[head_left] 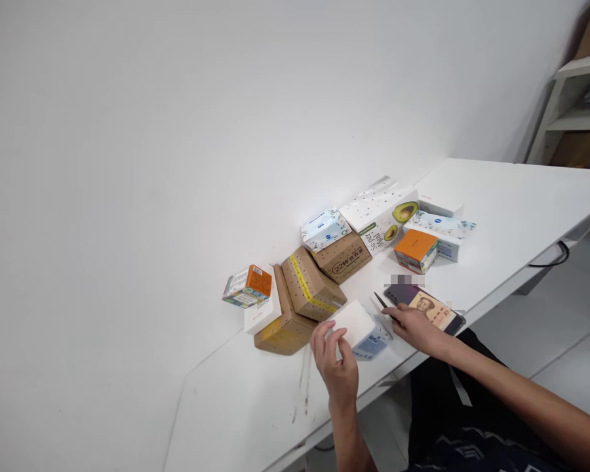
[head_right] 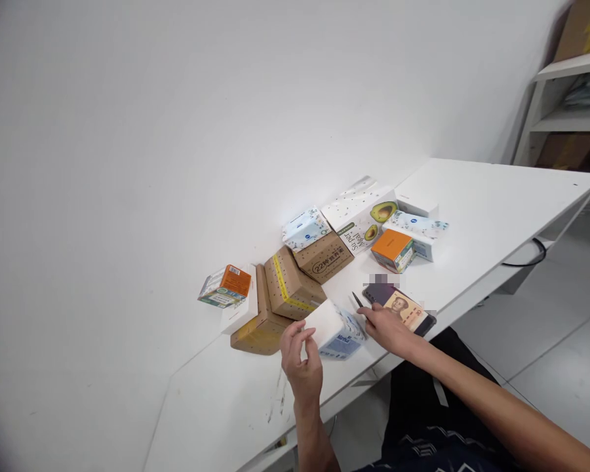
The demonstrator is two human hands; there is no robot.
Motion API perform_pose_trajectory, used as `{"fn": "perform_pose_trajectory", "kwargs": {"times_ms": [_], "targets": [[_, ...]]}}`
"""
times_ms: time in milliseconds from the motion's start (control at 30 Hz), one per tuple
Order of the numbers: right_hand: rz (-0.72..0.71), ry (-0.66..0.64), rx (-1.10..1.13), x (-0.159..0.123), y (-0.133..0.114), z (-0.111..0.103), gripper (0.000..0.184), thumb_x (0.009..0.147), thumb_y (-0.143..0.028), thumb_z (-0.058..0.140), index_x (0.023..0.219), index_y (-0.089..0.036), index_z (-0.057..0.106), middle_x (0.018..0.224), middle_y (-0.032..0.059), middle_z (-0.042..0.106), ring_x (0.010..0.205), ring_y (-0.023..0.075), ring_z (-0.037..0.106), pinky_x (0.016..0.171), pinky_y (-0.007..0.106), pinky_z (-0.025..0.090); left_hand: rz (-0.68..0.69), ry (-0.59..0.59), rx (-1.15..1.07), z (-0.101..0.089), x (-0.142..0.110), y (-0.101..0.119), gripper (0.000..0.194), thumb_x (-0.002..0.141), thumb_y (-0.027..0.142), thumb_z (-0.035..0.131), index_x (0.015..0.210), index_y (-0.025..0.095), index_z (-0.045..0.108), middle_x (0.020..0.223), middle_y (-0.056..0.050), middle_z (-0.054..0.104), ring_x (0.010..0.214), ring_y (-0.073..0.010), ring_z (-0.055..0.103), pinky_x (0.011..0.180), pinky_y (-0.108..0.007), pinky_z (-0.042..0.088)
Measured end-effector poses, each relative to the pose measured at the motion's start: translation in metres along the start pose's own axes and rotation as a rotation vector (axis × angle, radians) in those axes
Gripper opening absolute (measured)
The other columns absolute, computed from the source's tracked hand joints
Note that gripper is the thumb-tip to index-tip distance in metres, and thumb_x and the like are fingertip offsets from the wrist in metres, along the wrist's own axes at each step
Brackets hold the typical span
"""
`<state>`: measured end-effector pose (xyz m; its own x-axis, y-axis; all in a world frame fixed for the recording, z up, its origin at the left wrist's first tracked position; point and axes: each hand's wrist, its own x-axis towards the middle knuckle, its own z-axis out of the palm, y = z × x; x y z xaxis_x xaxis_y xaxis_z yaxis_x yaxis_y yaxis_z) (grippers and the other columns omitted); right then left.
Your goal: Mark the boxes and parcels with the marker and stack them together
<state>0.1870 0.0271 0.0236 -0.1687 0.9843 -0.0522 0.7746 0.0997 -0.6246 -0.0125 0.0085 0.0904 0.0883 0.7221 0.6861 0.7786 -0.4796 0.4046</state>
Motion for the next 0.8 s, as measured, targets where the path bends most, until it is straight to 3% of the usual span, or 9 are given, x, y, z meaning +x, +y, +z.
{"fn": "perform_pose_trajectory", "kwargs": {"times_ms": [133, 233, 300, 367, 467, 600, 700, 800], "targets": [[0.104, 0.032, 0.860, -0.012, 0.009, -0.019, 0.031, 0.086, -0.034, 0.041, 0.101, -0.017, 0.064, 0.076, 0.0036, 0.063, 0.063, 0.0163, 0.059, 0.059, 0.030, 0.047, 0.019, -0.177, 0.057, -0.005, 0.006, 0.004, 0.016, 0.086, 0.025, 0.056, 0.099, 0.020, 0.064, 0.118, -0.013, 0.056, 0.119, -0.0282, 0.049, 0.098, -0.049, 0.044], [0.099, 0.075, 1.201, -0.022, 0.012, -0.035, 0.032, 0.080, -0.044, 0.058, 0.096, -0.018, 0.063, 0.076, 0.0030, 0.063, 0.062, 0.0146, 0.058, 0.060, 0.029, 0.048, 0.021, -0.323, 0.100, -0.009, 0.012, 0.004, 0.043, 0.078, 0.039, 0.069, 0.117, 0.022, 0.059, 0.135, -0.015, 0.047, 0.129, -0.0336, 0.041, 0.101, -0.055, 0.041], [0.054, 0.137, 1.254, -0.028, 0.012, -0.045, 0.035, 0.074, -0.045, 0.070, 0.097, -0.020, 0.062, 0.080, 0.0035, 0.065, 0.069, 0.0153, 0.060, 0.066, 0.030, 0.051, 0.020, -0.391, 0.106, -0.008, 0.014, 0.003, 0.053, 0.075, 0.039, 0.074, 0.123, 0.025, 0.056, 0.137, -0.014, 0.046, 0.128, -0.0328, 0.043, 0.101, -0.053, 0.043], [0.034, 0.230, 1.240, -0.034, 0.011, -0.055, 0.037, 0.072, -0.045, 0.074, 0.097, -0.022, 0.060, 0.083, 0.0036, 0.066, 0.075, 0.0163, 0.062, 0.070, 0.029, 0.052, 0.013, -0.420, 0.094, -0.004, 0.015, 0.003, 0.051, 0.076, 0.033, 0.074, 0.123, 0.025, 0.056, 0.132, -0.012, 0.050, 0.123, -0.0291, 0.049, 0.099, -0.049, 0.046], [0.014, 0.363, 1.179, -0.041, 0.007, -0.068, 0.035, 0.076, -0.046, 0.071, 0.098, -0.024, 0.058, 0.089, 0.0047, 0.067, 0.082, 0.0178, 0.064, 0.074, 0.030, 0.054, 0.013, -0.407, 0.081, 0.005, 0.014, 0.009, 0.042, 0.077, 0.028, 0.072, 0.117, 0.024, 0.059, 0.125, -0.011, 0.055, 0.116, -0.0264, 0.053, 0.097, -0.045, 0.049], [0.012, 0.423, 1.122, -0.047, 0.002, -0.081, 0.031, 0.082, -0.047, 0.064, 0.101, -0.023, 0.056, 0.087, 0.0055, 0.067, 0.082, 0.0192, 0.064, 0.074, 0.032, 0.054, 0.058, -0.377, 0.083, 0.011, 0.012, 0.023, 0.044, 0.076, 0.031, 0.074, 0.116, 0.023, 0.060, 0.126, -0.012, 0.054, 0.116, -0.0284, 0.051, 0.095, -0.046, 0.049], [0.032, 0.529, 1.124, -0.047, -0.002, -0.087, 0.025, 0.082, -0.045, 0.065, 0.091, -0.024, 0.055, 0.070, 0.0004, 0.061, 0.067, 0.0160, 0.059, 0.062, 0.028, 0.051, 0.116, -0.201, 0.089, 0.008, 0.008, 0.028, 0.033, 0.080, 0.028, 0.070, 0.110, 0.021, 0.062, 0.121, -0.013, 0.055, 0.115, -0.0283, 0.051, 0.095, -0.048, 0.047], [0.066, 0.627, 1.197, -0.043, -0.010, -0.089, 0.025, 0.081, -0.042, 0.067, 0.076, -0.026, 0.049, 0.052, -0.0066, 0.044, 0.050, 0.0121, 0.045, 0.048, 0.025, 0.039, 0.187, 0.017, 0.041, 0.007, 0.000, 0.030, 0.015, 0.084, 0.012, 0.061, 0.098, 0.018, 0.062, 0.099, -0.009, 0.061, 0.098, -0.0210, 0.057, 0.088, -0.040, 0.049]]}}
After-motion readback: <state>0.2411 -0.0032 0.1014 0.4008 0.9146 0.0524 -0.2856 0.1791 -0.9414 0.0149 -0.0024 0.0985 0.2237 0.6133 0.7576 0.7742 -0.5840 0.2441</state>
